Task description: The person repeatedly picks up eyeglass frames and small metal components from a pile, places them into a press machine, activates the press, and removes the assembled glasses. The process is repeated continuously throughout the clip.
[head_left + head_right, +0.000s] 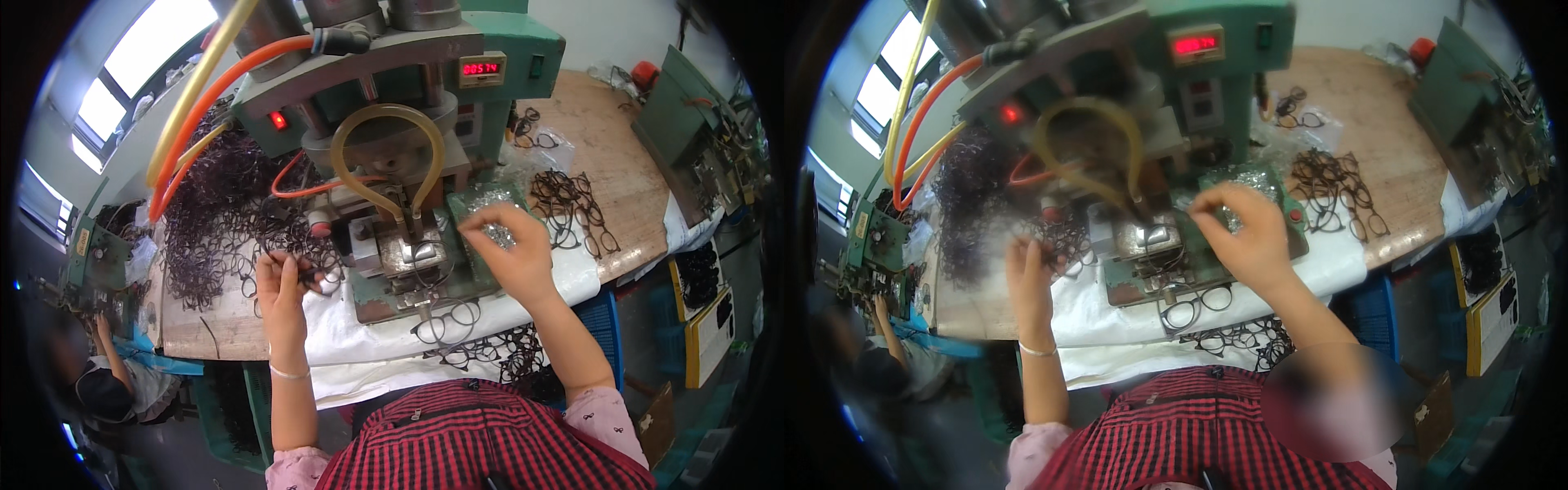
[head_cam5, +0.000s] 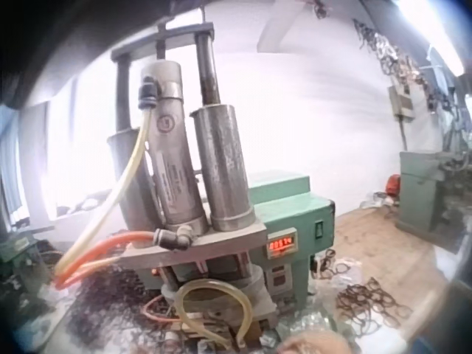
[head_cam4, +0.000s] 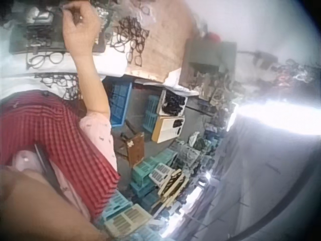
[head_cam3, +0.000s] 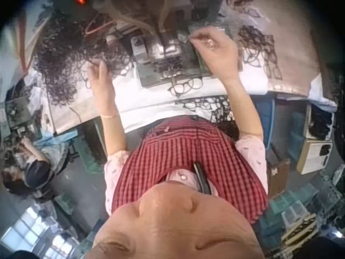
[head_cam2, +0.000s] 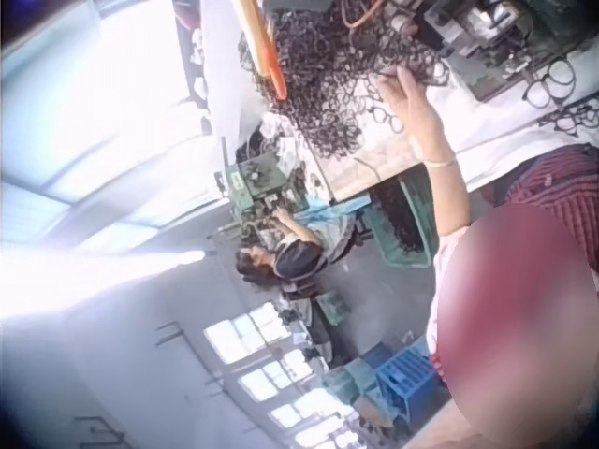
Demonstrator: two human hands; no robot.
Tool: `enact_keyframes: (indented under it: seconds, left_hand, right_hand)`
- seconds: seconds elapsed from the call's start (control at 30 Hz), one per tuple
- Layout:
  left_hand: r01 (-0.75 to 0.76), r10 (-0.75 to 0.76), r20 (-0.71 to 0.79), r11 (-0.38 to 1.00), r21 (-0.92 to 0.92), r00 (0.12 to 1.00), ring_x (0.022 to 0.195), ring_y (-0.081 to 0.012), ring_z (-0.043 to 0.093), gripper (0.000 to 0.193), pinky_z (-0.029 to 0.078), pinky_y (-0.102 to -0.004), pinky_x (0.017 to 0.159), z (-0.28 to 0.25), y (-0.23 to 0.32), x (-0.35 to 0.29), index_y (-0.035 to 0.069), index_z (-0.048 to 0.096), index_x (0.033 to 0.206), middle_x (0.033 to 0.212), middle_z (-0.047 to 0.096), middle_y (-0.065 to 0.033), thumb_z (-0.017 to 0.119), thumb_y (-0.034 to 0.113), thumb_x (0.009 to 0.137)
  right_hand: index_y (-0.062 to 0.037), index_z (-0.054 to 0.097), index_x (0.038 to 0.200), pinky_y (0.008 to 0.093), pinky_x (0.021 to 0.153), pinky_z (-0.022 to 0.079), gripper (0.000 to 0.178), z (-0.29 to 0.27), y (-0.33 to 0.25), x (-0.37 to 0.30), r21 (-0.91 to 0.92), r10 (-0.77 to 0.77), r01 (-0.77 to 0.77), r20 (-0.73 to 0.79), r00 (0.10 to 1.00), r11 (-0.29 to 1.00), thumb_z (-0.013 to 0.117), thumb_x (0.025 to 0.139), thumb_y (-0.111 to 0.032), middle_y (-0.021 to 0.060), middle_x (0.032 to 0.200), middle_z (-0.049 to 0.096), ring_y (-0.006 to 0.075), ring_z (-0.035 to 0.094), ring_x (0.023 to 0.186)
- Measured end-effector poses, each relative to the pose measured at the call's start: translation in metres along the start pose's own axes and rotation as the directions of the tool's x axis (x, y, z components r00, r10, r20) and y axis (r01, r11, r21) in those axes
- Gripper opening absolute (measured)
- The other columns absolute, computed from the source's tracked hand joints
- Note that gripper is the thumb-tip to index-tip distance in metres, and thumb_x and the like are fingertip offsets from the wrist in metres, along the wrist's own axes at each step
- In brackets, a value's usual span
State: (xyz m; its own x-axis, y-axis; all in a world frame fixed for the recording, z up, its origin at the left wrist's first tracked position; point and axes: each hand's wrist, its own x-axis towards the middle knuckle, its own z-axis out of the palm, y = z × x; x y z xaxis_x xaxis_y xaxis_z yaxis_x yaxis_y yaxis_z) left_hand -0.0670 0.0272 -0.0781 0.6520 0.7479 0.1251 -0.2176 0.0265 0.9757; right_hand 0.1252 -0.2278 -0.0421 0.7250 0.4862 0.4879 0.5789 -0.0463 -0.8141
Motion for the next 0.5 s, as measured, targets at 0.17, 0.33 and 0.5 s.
enact_keyframes:
  seconds: [0.17, 0.33, 0.5]
  left_hand:
    - [-0.032, 0.029, -0.029, 0.992, -0.123, 0.999, 0.085, -0.0222, 0.065, 0.011, 0.055, -0.0332, 0.073, 0.015, -0.016, -0.006, 0.005, 0.048, 0.111, 0.1, 0.059, -0.0101, 0.053, 0.011, 0.102]
    - [-0.053, 0.032, -0.085, 0.963, -0.264, 0.996, 0.09, -0.0257, 0.065, 0.014, 0.056, -0.0359, 0.078, 0.011, -0.045, -0.015, 0.007, 0.049, 0.113, 0.106, 0.06, -0.0106, 0.055, 0.01, 0.101]
    - [-0.512, 0.56, 0.104, 0.806, -0.296, 0.822, 0.088, -0.0236, 0.065, 0.017, 0.06, -0.0363, 0.073, 0.068, 0.054, -0.009, 0.005, 0.048, 0.113, 0.106, 0.06, -0.0132, 0.056, 0.006, 0.099]
  right_hand:
    - [-0.0005, 0.059, 0.097, 0.0285, 0.079, 0.049, 0.021, 0.036, 0.016, 0.006, 0.234, 0.211, -0.212, 0.029, 0.977, 0.949, 0.072, 0.081, -0.007, 0.0056, 0.086, 0.072, 0.0137, 0.066, 0.083]
    - [-0.0008, 0.057, 0.106, 0.0271, 0.086, 0.047, 0.03, 0.042, 0.012, 0.003, 0.29, 0.213, -0.218, 0.049, 0.976, 0.932, 0.073, 0.082, -0.008, 0.0073, 0.085, 0.073, 0.0114, 0.065, 0.089]
    - [0.0019, 0.054, 0.114, 0.0253, 0.085, 0.047, 0.038, 0.051, 0.013, 0.002, 0.501, 0.296, -0.339, 0.166, 0.941, 0.796, 0.074, 0.082, -0.007, 0.0054, 0.089, 0.072, 0.01, 0.062, 0.091]
